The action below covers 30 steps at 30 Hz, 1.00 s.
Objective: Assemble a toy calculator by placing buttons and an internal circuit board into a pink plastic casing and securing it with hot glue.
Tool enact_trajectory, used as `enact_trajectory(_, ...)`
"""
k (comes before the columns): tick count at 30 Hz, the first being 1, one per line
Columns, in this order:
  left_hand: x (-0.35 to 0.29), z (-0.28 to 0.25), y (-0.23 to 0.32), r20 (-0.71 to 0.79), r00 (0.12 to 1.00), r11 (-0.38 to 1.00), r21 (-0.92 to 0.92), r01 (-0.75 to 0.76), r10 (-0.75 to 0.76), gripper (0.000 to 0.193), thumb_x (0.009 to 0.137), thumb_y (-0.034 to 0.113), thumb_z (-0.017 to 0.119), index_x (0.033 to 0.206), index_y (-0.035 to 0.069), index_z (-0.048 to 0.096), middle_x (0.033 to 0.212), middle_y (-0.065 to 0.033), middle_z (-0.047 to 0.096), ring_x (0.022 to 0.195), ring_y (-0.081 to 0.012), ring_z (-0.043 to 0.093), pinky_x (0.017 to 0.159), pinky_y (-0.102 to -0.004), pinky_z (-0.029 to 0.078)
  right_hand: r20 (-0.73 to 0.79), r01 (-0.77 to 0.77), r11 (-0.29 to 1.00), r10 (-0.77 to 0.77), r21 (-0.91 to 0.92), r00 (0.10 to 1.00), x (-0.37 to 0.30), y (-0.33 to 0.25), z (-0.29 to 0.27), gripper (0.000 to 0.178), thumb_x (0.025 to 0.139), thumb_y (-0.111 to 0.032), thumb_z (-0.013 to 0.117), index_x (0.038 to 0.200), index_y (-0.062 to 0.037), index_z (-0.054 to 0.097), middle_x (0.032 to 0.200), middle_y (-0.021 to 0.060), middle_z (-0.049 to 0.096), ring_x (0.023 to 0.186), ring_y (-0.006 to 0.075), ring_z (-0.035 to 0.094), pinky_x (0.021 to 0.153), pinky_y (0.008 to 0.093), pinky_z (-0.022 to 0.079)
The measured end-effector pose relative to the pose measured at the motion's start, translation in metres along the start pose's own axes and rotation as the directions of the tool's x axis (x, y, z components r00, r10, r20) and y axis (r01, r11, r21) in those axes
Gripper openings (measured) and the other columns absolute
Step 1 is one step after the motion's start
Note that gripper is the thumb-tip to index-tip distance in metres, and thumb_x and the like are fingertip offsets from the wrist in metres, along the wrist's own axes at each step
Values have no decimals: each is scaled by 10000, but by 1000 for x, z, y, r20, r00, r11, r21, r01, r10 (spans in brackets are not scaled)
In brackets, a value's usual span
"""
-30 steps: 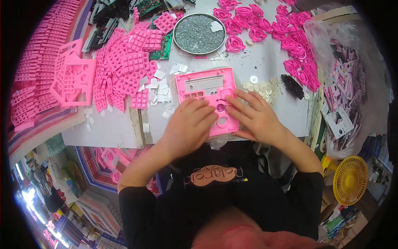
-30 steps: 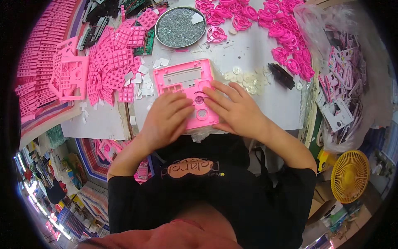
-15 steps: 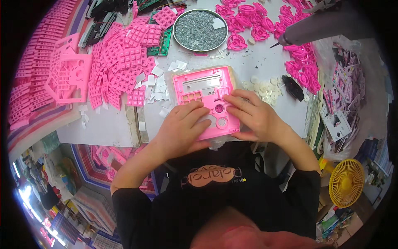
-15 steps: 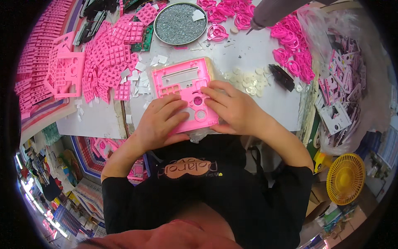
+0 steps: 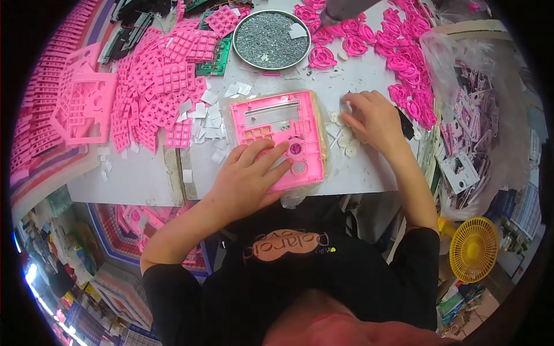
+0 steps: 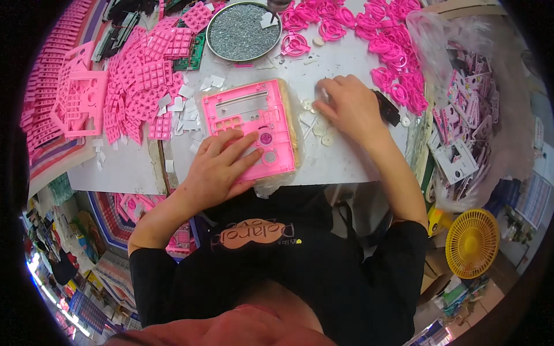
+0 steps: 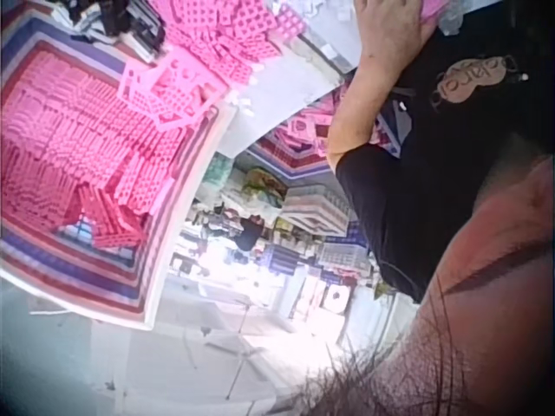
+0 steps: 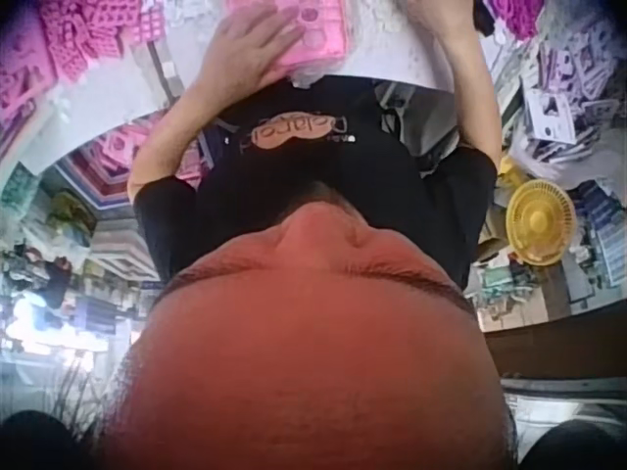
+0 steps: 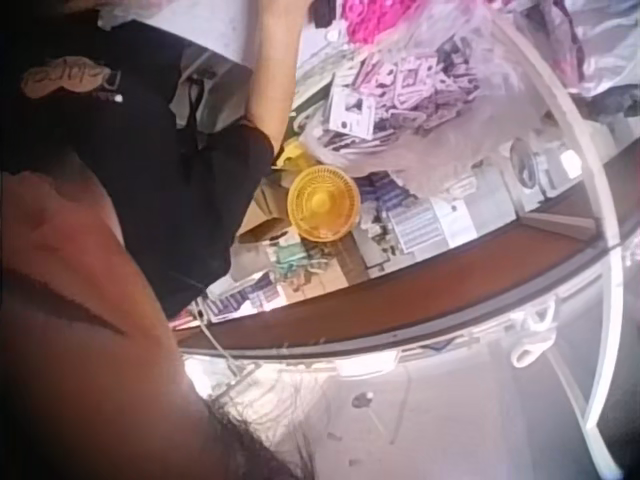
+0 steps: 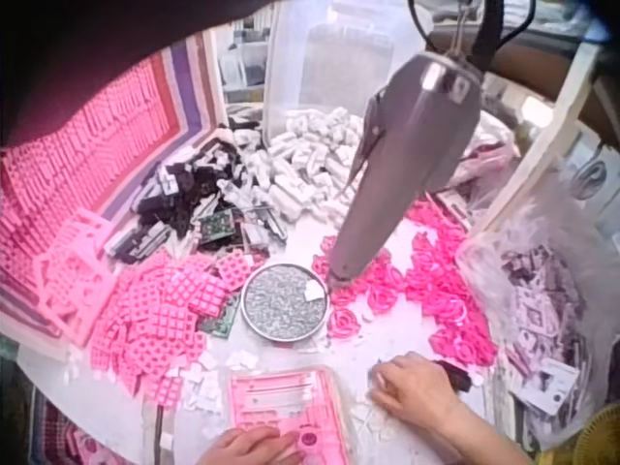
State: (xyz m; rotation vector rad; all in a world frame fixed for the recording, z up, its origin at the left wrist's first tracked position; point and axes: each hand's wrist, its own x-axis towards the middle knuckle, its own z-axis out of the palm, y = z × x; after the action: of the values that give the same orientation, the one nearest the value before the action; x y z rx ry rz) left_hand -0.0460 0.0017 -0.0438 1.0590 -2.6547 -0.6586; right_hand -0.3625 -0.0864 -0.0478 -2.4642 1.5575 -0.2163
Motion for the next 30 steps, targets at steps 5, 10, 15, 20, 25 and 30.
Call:
enact_trajectory(5,1,-5,-1,6,1000,997,-76,9,-8,616,761,306,795,1325,133,621,1462,-79,532,1318,-327,485,1057,-476,411,128,-33,999,29,24,991,14,1,1,170,835,-183,714,976,-88,709,849,114,649,816,336,639,722,449,515)
enact_trajectory(10,0,-6,1,-28,999,993,-107,41,-44,597,759,276,801,1299,94,623,1426,-95,552,1313,-333,496,1055,-465,427,126,-35,998,29,43,992,21,-3,0,114,843,-135,672,928,-68,705,857,127,643,839,352,638,744,465,517)
enact_trajectory(15,5,-11,2,-65,997,989,-148,23,-33,501,774,232,792,1221,62,644,1328,-128,594,1254,-317,539,1009,-461,457,-25,-47,981,53,188,998,22,7,-2,140,837,-109,682,963,-71,729,818,113,634,766,319,629,706,428,508)
enact_trajectory(20,10,-21,9,2,931,680,-682,269,-366,166,970,167,666,1078,42,649,928,-102,680,777,-183,649,690,-301,515,-232,264,795,-159,546,960,-12,-52,-21,224,769,-82,780,992,-82,756,759,58,618,627,200,582,580,323,475)
enact_trajectory(25,14,-9,21,443,877,-211,-890,405,-184,161,1056,165,553,973,48,626,765,5,630,641,-39,552,568,-215,455,-424,604,691,-446,397,789,-36,-101,-3,261,716,-101,831,964,-81,753,758,19,615,697,220,620,595,338,497)
enact_trajectory(30,1,-6,33,190,908,331,-887,321,-372,115,993,146,648,955,39,628,797,-25,652,687,-77,620,610,-248,497,-259,321,716,-199,620,945,-46,-112,-6,296,709,-64,842,984,-65,731,762,48,632,709,248,631,616,350,517)
